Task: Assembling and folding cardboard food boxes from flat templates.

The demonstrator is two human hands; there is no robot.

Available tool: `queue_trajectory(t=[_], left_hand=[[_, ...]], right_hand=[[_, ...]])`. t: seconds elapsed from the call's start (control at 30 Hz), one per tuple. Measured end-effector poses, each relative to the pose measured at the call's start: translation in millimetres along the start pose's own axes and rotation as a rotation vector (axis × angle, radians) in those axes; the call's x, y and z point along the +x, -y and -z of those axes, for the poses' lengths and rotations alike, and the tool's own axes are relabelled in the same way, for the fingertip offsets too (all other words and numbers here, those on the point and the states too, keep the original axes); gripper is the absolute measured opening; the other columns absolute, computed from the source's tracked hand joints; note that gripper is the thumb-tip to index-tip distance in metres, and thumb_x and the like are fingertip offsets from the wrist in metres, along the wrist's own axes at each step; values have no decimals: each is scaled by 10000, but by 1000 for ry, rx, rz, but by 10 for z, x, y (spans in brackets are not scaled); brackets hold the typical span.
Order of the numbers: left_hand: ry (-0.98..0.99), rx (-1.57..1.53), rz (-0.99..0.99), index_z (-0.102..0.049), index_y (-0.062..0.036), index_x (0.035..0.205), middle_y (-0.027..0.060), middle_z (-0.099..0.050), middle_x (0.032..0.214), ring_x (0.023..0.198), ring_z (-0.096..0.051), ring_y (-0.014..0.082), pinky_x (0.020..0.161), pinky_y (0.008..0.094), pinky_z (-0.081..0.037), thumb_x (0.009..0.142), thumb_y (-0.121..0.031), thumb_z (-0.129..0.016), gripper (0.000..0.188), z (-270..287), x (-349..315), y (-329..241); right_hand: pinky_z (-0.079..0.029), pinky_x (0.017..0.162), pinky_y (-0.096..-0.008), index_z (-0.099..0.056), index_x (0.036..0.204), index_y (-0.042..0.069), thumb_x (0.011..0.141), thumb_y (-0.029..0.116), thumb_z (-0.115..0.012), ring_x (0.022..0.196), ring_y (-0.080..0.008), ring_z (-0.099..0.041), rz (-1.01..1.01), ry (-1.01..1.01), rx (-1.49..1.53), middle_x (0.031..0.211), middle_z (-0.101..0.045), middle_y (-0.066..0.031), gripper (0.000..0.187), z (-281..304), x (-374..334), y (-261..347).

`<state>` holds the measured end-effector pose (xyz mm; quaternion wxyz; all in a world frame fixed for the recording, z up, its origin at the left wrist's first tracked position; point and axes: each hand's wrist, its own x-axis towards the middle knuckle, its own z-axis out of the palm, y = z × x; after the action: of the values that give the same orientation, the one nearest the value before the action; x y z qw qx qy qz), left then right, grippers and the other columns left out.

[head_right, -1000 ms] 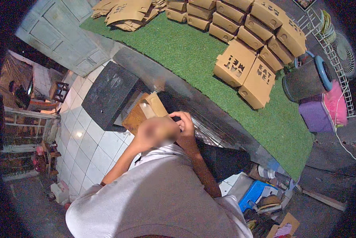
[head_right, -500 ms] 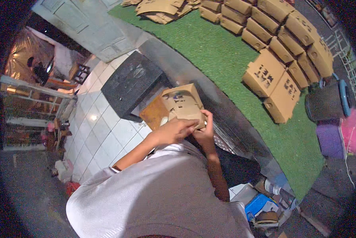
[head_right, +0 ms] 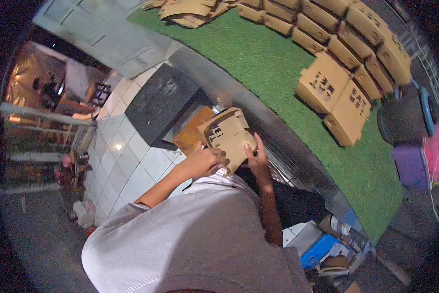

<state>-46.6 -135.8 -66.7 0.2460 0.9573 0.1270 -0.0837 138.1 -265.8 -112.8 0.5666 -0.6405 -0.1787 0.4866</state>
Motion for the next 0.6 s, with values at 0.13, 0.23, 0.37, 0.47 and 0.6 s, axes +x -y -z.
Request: queue_trajectory(t=[0.13,0.23,0.37,0.47,0.6], left_hand=[[-315,9,18,-660,-29,1028,134,-660,930,931,-659,273,821,415,-434,915,-153,-608,176,77,112,-76],[-354,-485,90,-633,5,1022,137,-653,881,803,-681,252,728,351,-497,954,-149,-597,172,40,285,-47],[-176,-784,51,-628,7,997,30,-603,755,672,-600,113,641,274,-491,992,-171,-596,181,174,498,-143],[-48,-889,96,-641,-20,972,-25,-586,765,684,-548,41,611,239,-453,990,-169,-612,152,175,591,-144],[-126,-979,158,-641,-35,941,-63,-565,777,713,-497,13,625,209,-413,977,-147,-632,118,156,634,-237]], right_hand=[[-546,888,-459,-487,1430,100,937,241,-642,1292,-362,-497,603,-422,-564,1360,-497,-254,535,23,169,-366],[-543,835,-386,-618,1285,81,849,170,-747,1148,-287,-597,651,-248,-475,1254,-586,-161,463,-50,-129,125],[-542,802,-344,-684,1155,54,841,106,-752,960,-242,-672,538,-161,-379,1078,-671,-133,326,-19,-223,291],[-541,787,-338,-700,1094,41,833,84,-758,894,-243,-694,546,-251,-410,1003,-703,-125,271,63,-222,251],[-551,736,-334,-707,1024,43,815,89,-793,830,-257,-710,733,-334,-498,934,-733,-105,231,135,-255,170]])
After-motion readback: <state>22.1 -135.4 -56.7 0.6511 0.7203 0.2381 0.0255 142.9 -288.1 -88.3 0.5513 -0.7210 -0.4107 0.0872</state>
